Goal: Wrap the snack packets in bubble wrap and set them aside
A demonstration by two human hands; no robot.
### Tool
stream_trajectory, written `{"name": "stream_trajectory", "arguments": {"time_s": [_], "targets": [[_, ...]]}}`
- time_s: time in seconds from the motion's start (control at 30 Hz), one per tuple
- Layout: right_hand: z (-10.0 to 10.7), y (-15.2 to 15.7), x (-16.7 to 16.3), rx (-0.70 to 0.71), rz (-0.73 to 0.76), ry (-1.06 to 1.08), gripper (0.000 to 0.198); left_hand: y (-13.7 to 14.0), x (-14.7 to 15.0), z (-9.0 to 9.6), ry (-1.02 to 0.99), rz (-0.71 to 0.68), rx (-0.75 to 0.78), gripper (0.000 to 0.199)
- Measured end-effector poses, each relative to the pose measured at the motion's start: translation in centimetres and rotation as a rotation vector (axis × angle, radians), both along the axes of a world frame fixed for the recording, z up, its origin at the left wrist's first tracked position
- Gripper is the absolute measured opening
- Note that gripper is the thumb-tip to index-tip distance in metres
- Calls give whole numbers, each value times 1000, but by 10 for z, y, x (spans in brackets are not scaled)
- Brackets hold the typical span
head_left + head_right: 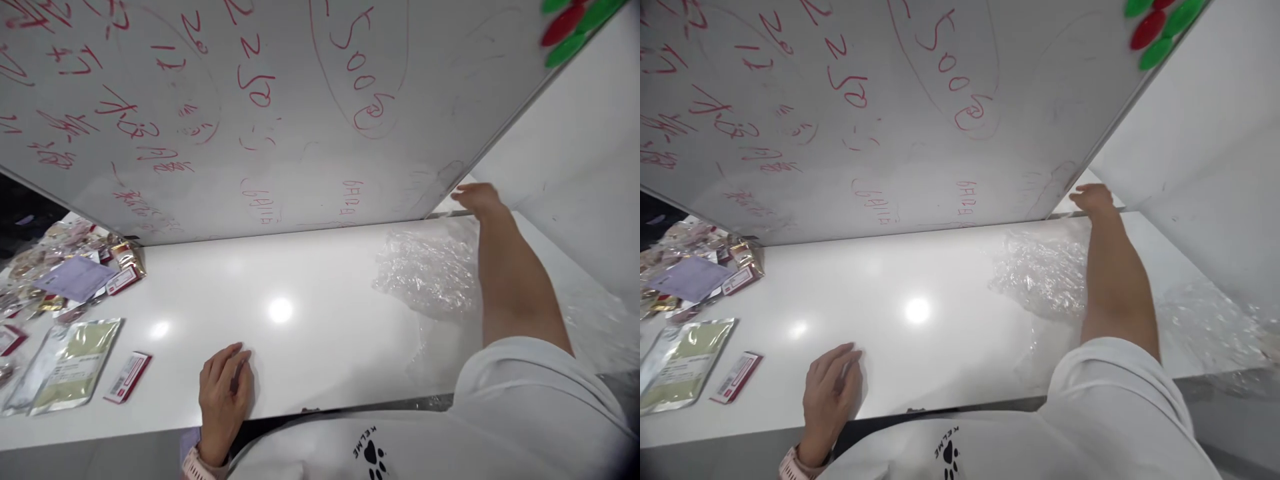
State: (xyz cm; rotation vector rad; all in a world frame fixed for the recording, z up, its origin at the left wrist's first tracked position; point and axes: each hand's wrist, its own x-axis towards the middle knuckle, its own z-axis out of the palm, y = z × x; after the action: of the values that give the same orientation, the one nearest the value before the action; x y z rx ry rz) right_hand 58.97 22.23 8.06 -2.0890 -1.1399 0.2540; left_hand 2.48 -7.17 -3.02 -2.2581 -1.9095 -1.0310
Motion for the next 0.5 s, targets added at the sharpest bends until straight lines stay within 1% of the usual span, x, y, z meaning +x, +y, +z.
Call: {"name": "stream_trajectory", "arguments": {"time_s": [0.03,0.07,0.1,0.13,0.17,0.2,0.23,0.27,0.3,0.33,0.37,0.4,0.43,0.47,0.5], "targets": [[8,-19,-3,-16,19,-31,35,0,0,0,-2,1,1,22],[13,-42,-9,-41,72,-61,37,0,1,1,-3,3,1,21],[15,-67,-19,-67,169,-96,38,0,1,1,-3,6,-2,20],[12,-94,-32,-111,315,-118,40,0,2,2,-3,8,-7,19],[6,-120,-46,-194,459,-142,42,0,2,3,-4,9,-15,18],[-4,-143,-59,-244,543,-199,48,-1,2,3,-6,9,-20,18],[-15,-162,-71,-266,567,-253,53,-1,2,4,-9,8,-25,18],[-25,-176,-81,-271,536,-288,48,-2,2,4,-15,4,-29,18],[-34,-186,-89,-248,458,-307,40,-3,2,4,-23,-2,-34,18],[-38,-191,-94,-192,350,-323,33,-3,1,3,-37,-9,-40,19],[-39,-193,-100,-101,231,-344,29,-4,1,3,-57,-14,-48,19],[-35,-193,-107,21,125,-372,28,-5,1,3,-88,-14,-60,20],[-27,-194,-117,162,56,-404,28,-6,1,4,-131,-11,-78,20],[-18,-195,-131,305,35,-432,29,-7,1,5,-190,-9,-107,19],[-8,-198,-152,432,68,-446,29,-7,0,8,-272,-5,-150,18]]}}
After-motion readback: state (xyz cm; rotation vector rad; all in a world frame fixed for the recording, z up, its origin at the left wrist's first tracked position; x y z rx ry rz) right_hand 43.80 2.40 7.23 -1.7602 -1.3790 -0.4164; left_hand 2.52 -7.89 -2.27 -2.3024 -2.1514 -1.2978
